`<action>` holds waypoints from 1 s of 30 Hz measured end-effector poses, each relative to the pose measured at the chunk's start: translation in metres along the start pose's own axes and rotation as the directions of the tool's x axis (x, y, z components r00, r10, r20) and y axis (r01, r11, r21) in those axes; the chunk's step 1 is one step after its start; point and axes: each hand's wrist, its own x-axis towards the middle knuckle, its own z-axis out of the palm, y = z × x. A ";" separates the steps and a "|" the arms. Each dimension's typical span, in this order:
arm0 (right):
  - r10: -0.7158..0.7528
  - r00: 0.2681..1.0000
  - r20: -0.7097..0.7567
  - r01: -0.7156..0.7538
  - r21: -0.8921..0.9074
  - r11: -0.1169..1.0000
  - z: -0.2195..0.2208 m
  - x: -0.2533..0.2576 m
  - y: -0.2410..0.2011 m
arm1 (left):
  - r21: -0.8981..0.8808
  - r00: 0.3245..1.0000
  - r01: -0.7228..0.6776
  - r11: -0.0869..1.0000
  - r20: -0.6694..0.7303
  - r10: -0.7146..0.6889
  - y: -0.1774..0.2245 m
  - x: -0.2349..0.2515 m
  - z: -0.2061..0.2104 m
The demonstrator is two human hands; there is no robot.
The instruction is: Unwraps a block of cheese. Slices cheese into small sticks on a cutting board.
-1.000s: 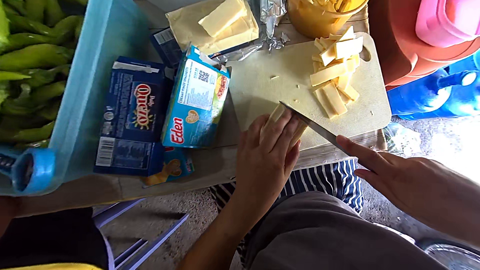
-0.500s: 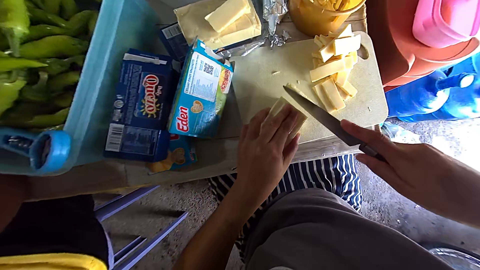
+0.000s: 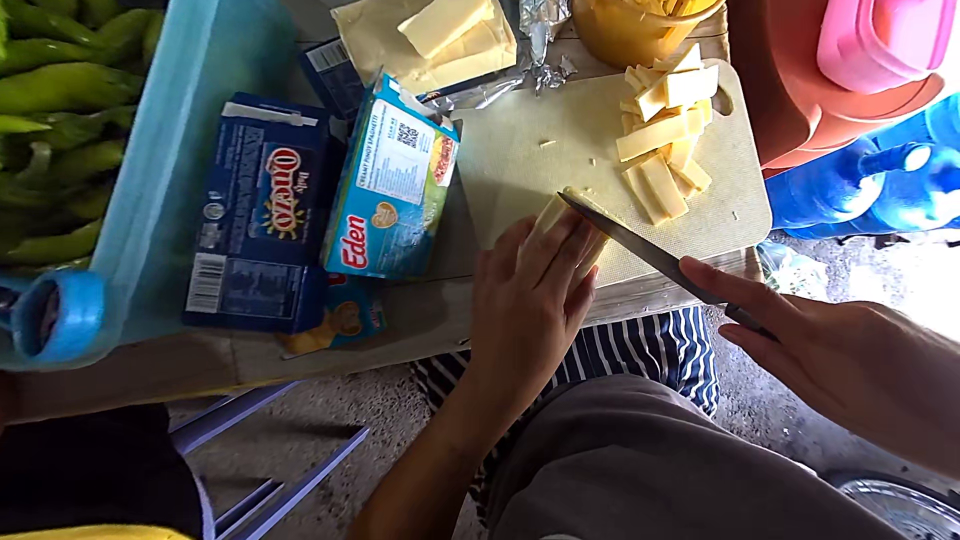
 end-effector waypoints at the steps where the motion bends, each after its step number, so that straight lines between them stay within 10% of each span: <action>1: -0.005 1.000 0.012 0.005 -0.007 1.000 0.000 0.001 0.000 | -0.001 1.000 0.002 1.000 -0.001 -0.002 0.000 0.000 0.000; 12: 0.059 0.993 0.106 -0.059 -0.007 0.998 0.019 0.013 0.000 | -0.032 1.000 -0.019 0.999 0.022 0.020 -0.005 -0.001 -0.002; 17: 0.132 0.924 0.359 -0.251 0.308 0.918 -0.002 0.022 0.015 | -0.056 0.999 -0.038 0.998 0.015 0.039 -0.007 -0.003 -0.004; 22: -0.003 1.000 -0.019 0.005 0.098 0.995 0.001 0.009 0.006 | -0.061 1.000 -0.025 0.998 0.009 0.026 -0.006 -0.003 -0.004; 30: 0.017 1.000 0.014 -0.017 0.042 0.999 0.000 0.000 -0.004 | -0.053 1.000 -0.027 0.998 -0.007 0.027 -0.004 -0.002 -0.003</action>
